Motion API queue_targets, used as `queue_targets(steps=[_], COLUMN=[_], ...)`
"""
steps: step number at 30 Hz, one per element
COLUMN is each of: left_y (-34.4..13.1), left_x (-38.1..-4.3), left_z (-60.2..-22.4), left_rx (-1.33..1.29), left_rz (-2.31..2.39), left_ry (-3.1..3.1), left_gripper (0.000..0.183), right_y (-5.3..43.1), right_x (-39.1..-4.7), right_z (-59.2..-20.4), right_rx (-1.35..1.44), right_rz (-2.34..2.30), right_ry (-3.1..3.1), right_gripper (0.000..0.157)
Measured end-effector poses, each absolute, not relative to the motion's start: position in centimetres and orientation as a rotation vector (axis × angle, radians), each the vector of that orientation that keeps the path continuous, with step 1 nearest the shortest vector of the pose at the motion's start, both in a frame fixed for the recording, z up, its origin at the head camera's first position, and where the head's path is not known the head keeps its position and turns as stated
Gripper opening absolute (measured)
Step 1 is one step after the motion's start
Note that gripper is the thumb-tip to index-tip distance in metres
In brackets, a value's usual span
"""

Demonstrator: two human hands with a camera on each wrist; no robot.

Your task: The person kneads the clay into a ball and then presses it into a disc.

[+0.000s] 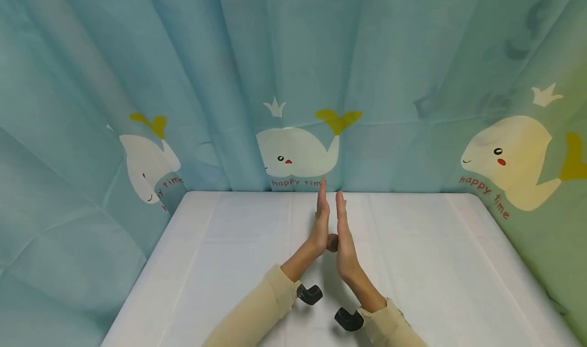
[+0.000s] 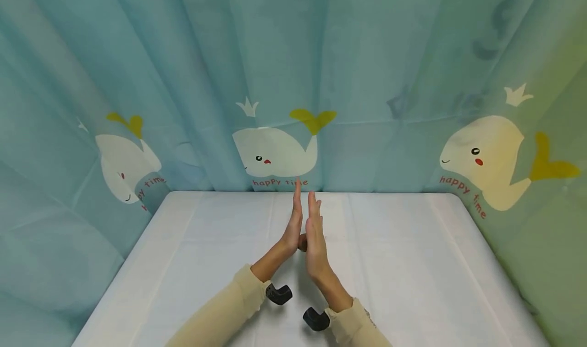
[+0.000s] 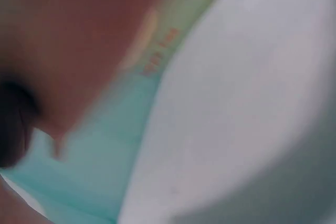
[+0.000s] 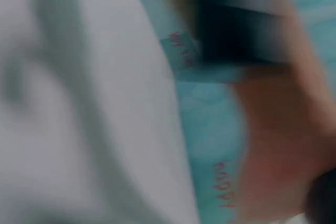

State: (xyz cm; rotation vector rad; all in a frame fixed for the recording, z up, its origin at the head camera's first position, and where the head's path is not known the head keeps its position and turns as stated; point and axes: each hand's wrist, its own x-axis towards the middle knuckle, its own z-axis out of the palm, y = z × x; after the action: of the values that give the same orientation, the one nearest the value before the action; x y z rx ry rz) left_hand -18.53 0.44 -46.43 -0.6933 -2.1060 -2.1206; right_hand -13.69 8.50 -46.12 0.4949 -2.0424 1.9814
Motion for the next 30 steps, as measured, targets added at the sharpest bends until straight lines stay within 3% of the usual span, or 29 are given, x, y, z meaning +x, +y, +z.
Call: queue_targets(steps=[4,9,14,19,24,30], left_y=[0.9,1.1,0.6,0.6,1.5,1.8], left_x=[-16.9,-15.9,-17.0,-19.0,-17.8,-17.0], left_z=[-47.4,-45.3,-43.5,-44.9,-46.1,-44.3], left_rx=[-0.699,-0.671,-0.661,-0.645,-0.651,-0.731], left_rz=[-2.23,-2.385,-2.412,-2.172,-2.263,-2.388], left_ry=[-2.113,-1.959,-1.906,-1.986,-2.045,-1.89], left_gripper=[0.06,0.058,0.059,0.059,0.063,0.067], right_y=[9.5,10.7,9.6,8.3,9.9,11.3], right_x=[-15.6,-17.2,-15.5,-13.9,-16.3,-18.1], right_z=[-45.4,-46.7,-48.2,-46.9,-45.8,-47.8], right_rx=[0.497,0.521,0.494,0.556,0.506,0.464], right_rz=[1.898,1.873,2.008,1.852,1.778,1.908], right_ry=[-2.06,-2.077,-2.024,-2.041,-2.028,-2.013], right_gripper=[0.056,0.055,0.054,0.058,0.058,0.055])
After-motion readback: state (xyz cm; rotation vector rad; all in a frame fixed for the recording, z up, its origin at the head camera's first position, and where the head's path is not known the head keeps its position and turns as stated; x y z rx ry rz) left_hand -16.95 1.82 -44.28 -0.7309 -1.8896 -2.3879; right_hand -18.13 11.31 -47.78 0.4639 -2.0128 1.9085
